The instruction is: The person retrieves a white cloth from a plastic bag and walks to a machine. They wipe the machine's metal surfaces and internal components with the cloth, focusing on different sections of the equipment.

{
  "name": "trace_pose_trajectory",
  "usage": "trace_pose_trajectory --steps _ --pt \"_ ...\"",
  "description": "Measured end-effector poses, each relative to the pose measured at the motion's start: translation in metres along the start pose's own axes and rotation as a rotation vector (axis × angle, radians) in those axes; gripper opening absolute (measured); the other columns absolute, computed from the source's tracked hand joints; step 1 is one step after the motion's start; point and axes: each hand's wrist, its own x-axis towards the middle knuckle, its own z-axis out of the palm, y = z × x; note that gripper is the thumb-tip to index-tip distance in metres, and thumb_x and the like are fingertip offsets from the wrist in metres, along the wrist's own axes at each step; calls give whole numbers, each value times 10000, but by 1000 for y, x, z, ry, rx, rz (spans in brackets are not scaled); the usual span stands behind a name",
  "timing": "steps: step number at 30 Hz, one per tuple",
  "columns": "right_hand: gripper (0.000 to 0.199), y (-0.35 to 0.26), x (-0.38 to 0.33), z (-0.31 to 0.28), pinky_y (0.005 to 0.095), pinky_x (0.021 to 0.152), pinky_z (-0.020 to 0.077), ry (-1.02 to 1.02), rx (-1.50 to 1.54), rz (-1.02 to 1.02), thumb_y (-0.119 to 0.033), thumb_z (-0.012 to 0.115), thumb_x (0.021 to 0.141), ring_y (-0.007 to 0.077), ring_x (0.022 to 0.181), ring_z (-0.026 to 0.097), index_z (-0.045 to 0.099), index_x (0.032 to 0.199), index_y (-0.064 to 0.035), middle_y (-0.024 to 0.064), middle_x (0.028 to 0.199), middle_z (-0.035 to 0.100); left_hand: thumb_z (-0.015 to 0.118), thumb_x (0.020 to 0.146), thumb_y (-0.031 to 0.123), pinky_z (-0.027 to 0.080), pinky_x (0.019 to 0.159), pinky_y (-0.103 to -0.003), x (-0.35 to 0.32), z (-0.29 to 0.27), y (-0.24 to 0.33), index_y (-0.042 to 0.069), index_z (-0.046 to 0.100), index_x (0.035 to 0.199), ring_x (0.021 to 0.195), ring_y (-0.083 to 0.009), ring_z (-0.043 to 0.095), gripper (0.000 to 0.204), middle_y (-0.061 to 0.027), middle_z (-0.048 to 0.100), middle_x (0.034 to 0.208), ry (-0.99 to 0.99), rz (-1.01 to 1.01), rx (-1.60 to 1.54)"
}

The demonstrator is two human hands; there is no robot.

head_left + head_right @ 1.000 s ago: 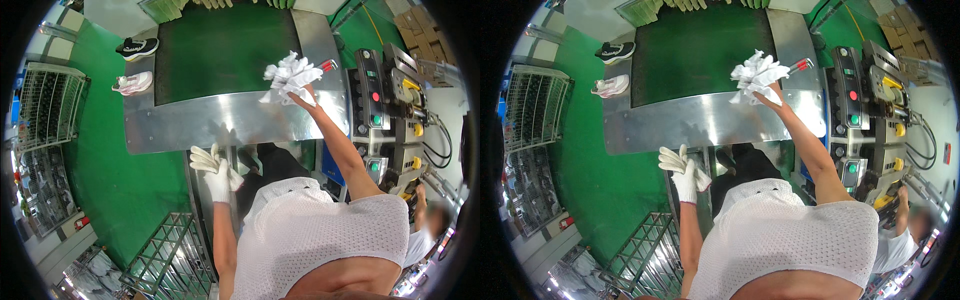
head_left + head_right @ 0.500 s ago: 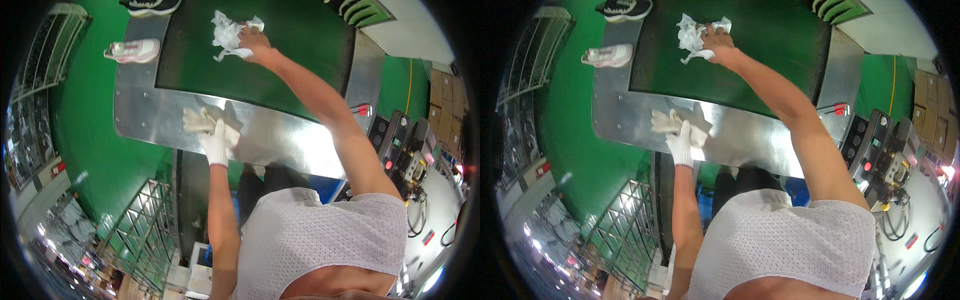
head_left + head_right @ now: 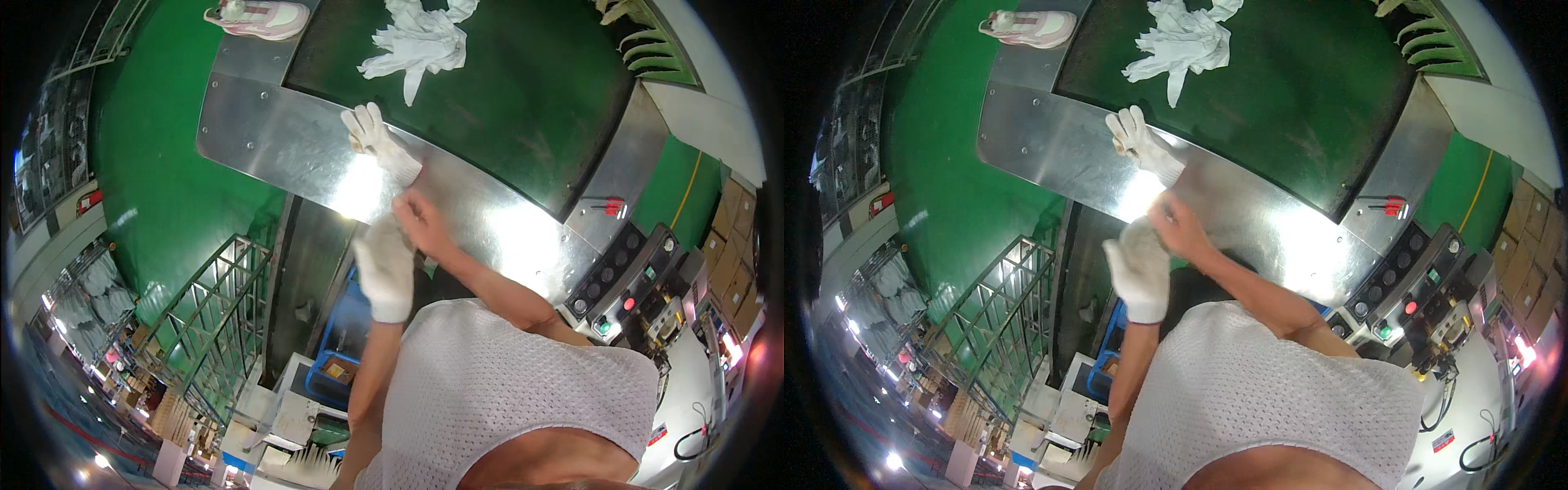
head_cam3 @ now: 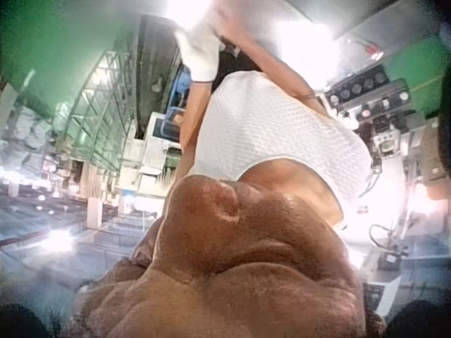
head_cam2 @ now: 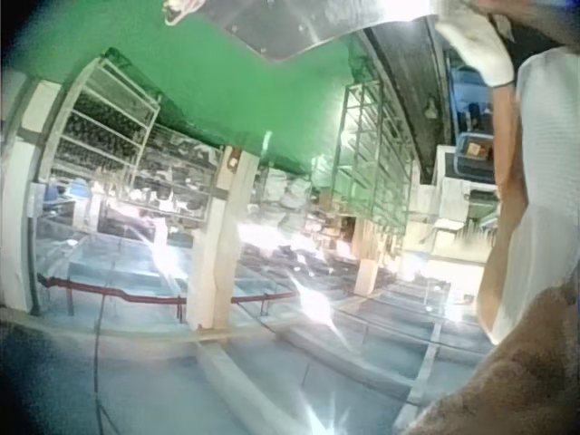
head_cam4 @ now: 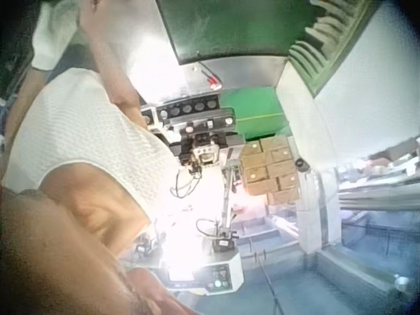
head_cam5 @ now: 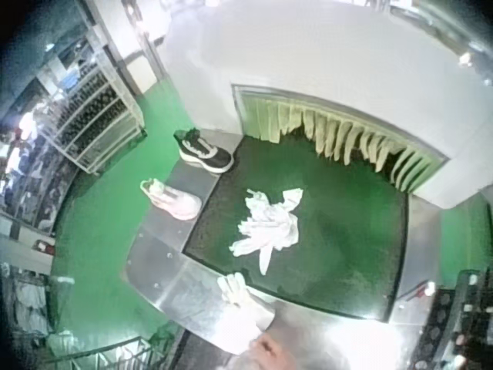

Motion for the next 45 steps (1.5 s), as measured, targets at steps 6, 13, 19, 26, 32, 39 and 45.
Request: trace_pose_trajectory --steps 6,13,19,26,32,39,45 --pt "301 10 -37 8 261 605 371 30 -250 -109 -210 530 1012 54 672 395 506 777 -25 -53 681 417 394 1021 534 288 1118 -421 -43 -16 0 -25 464 1369 1319 -262 411 662 -136 473 1388 -128 -99 126" --pt "373 -16 -62 37 272 579 352 -190 -306 -184 -248 503 1022 54 651 375 471 730 -19 -50 652 412 448 1012 476 256 1159 -425 -89 -38 37 -18 413 1424 1350 -267 394 644 -137 454 1424 -342 -44 -26" --pt "400 -56 -57 61 361 439 339 -152 -500 -529 -251 608 968 148 450 413 493 686 9 84 507 449 400 1025 482 179 1202 -388 -160 -41 69 -30 393 1435 1452 -261 271 655 -166 283 1570 -449 138 358" --pt "414 -55 0 92 439 463 401 -49 -769 -765 -322 641 934 374 499 534 530 687 -9 203 578 535 405 1049 385 280 1151 -367 -143 -85 60 -21 377 1451 1388 -263 368 572 -174 358 1525 -375 185 339" --pt "381 -41 158 45 484 541 475 -176 -1248 -933 -399 664 887 383 612 619 596 733 -57 160 666 629 492 1033 153 543 931 -412 -158 -182 3 23 300 1514 1213 -303 561 534 -198 474 1420 25 -3 576" --pt "228 3 144 -6 413 747 479 -230 -952 -653 -255 718 846 309 896 604 609 875 -57 121 880 597 687 860 51 395 1030 -452 62 -103 28 4 548 1274 1223 -387 472 440 -202 471 1369 76 804 1296" --pt "570 38 110 -38 457 950 406 -128 -1108 -646 -214 765 772 405 1137 474 511 1239 -8 213 1213 518 637 776 65 409 906 -495 178 -93 -20 49 605 1051 1030 -386 519 277 -148 571 1093 164 909 1531"
